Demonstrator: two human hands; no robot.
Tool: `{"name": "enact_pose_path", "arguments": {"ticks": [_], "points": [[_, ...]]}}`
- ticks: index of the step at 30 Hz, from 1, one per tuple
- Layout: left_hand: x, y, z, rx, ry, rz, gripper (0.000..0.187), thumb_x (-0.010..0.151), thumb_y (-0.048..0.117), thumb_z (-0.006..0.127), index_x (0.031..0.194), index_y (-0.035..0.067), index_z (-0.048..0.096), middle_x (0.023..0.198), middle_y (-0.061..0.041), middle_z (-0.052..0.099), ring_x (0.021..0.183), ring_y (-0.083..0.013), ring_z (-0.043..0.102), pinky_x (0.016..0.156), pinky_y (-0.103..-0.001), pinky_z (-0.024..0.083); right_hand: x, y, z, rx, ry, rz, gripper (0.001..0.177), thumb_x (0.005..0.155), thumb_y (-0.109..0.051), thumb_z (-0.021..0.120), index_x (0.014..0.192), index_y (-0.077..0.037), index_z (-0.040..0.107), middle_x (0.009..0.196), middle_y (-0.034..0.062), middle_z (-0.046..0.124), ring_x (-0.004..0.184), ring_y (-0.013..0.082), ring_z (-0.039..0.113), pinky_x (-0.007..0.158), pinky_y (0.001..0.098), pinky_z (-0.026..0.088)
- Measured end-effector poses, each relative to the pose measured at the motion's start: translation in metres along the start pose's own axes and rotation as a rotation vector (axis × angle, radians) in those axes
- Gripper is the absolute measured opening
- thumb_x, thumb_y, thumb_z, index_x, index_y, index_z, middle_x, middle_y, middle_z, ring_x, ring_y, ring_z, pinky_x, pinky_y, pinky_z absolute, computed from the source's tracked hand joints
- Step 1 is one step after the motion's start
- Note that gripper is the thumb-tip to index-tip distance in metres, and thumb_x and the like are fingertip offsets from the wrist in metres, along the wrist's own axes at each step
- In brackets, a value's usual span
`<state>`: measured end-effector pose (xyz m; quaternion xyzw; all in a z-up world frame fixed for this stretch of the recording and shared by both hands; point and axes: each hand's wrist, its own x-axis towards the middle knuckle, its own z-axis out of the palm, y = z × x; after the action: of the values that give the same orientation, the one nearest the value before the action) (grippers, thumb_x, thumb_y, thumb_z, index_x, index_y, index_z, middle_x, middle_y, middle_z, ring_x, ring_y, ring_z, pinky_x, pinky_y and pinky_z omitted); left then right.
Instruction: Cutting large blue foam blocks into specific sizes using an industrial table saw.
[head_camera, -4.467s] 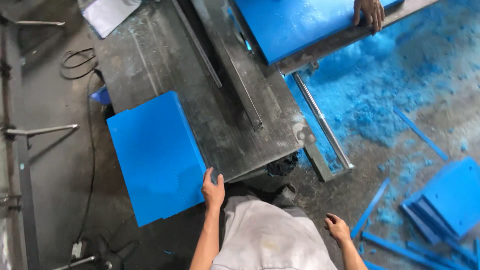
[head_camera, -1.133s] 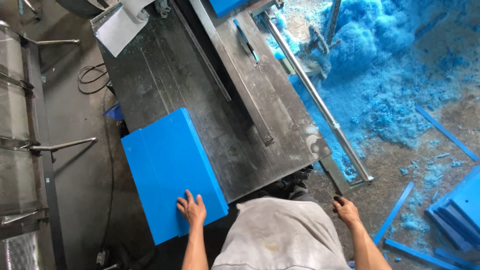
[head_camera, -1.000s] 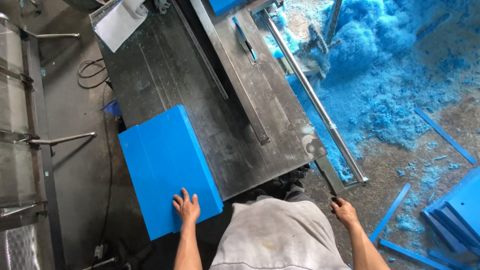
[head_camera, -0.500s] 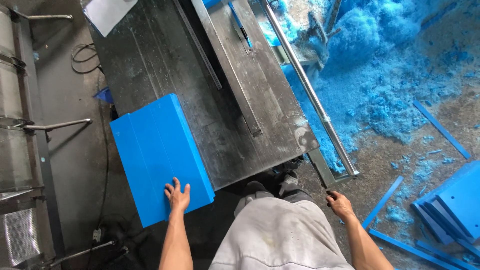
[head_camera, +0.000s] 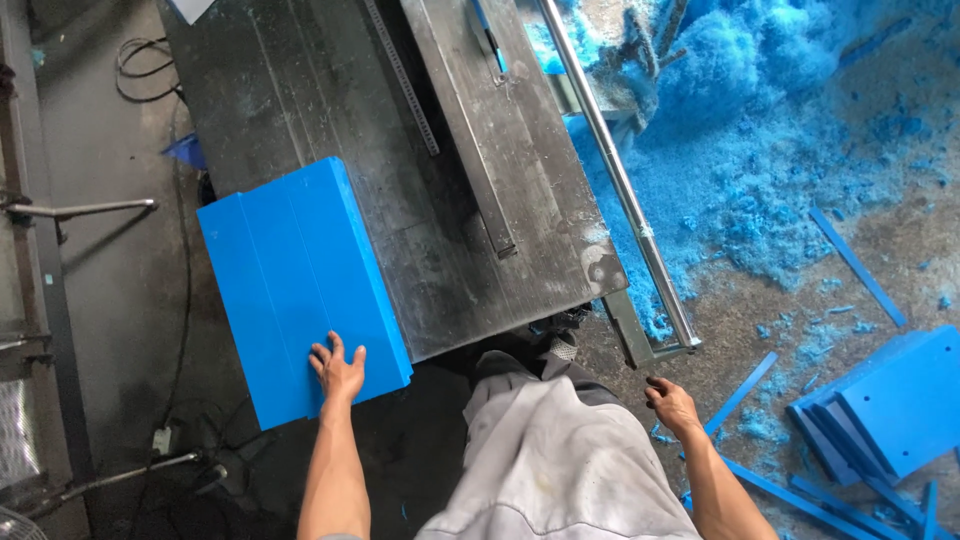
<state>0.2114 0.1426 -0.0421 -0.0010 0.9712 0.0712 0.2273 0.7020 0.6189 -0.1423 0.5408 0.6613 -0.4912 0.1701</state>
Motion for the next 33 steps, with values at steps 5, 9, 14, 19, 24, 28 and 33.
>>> {"name": "enact_pose_path", "arguments": {"ticks": [5,9,14,19,24,28,33], "points": [[-0.002,0.001,0.001,-0.023,0.02,0.006,0.088,0.095,0.058,0.056,0.165,0.027,0.014,0.17,-0.025,0.0,0.156,-0.0484,-0.001,0.123,-0.061,0.018,0.004,0.001,-0.004,-0.067,-0.008,0.003,0.042,0.097,-0.029,0.064,0.136,-0.014,0.068,0.109,0.0121,0.081,0.095,0.0212,0.08,0.089,0.0346,0.058],[-0.002,0.005,-0.005,-0.009,-0.03,-0.011,0.09,0.095,0.058,0.057,0.166,0.025,0.012,0.17,-0.026,-0.001,0.155,-0.0486,-0.002,0.123,-0.06,0.018,0.011,0.01,0.002,-0.068,-0.01,-0.017,0.042,0.097,-0.03,0.064,0.136,-0.014,0.068,0.111,0.0121,0.081,0.096,0.0212,0.08,0.088,0.0344,0.058],[-0.008,0.017,-0.022,-0.051,-0.092,-0.045,0.089,0.095,0.057,0.055,0.165,0.024,0.011,0.169,-0.025,-0.003,0.155,-0.0476,-0.004,0.123,-0.059,0.019,0.01,0.011,0.009,-0.004,-0.051,-0.036,0.043,0.097,-0.028,0.064,0.137,-0.012,0.067,0.118,0.0106,0.078,0.097,0.0219,0.08,0.083,0.0336,0.058],[-0.005,0.011,-0.016,-0.044,-0.069,-0.027,0.09,0.096,0.058,0.056,0.166,0.021,0.013,0.169,-0.027,0.001,0.156,-0.0498,-0.002,0.124,-0.058,0.021,0.004,0.006,0.01,-0.02,-0.084,0.04,0.044,0.097,-0.028,0.064,0.139,-0.015,0.065,0.119,0.0094,0.079,0.098,0.02,0.079,0.074,0.035,0.057],[-0.015,0.027,-0.029,-0.056,-0.126,-0.089,0.089,0.096,0.055,0.055,0.165,0.023,0.008,0.17,-0.024,-0.003,0.156,-0.047,-0.003,0.121,-0.063,0.021,0.007,0.007,0.006,0.016,-0.083,0.049,0.045,0.097,-0.027,0.063,0.14,-0.015,0.064,0.12,0.0079,0.078,0.098,0.0199,0.078,0.073,0.0349,0.057],[-0.013,0.024,-0.023,-0.031,-0.066,-0.055,0.088,0.097,0.054,0.058,0.166,0.021,0.013,0.17,-0.027,0.0,0.155,-0.0491,0.0,0.122,-0.062,0.023,0.015,0.011,0.007,-0.037,-0.068,0.017,0.044,0.098,-0.028,0.063,0.139,-0.014,0.065,0.118,0.0091,0.08,0.097,0.02,0.08,0.076,0.0333,0.057],[-0.012,0.023,-0.023,-0.02,-0.091,-0.068,0.088,0.097,0.054,0.056,0.165,0.022,0.01,0.169,-0.026,-0.001,0.155,-0.0484,-0.003,0.122,-0.062,0.022,0.012,0.0,0.004,-0.093,-0.06,-0.027,0.044,0.098,-0.031,0.063,0.139,-0.014,0.066,0.116,0.0102,0.08,0.097,0.02,0.08,0.082,0.0338,0.058]]}}
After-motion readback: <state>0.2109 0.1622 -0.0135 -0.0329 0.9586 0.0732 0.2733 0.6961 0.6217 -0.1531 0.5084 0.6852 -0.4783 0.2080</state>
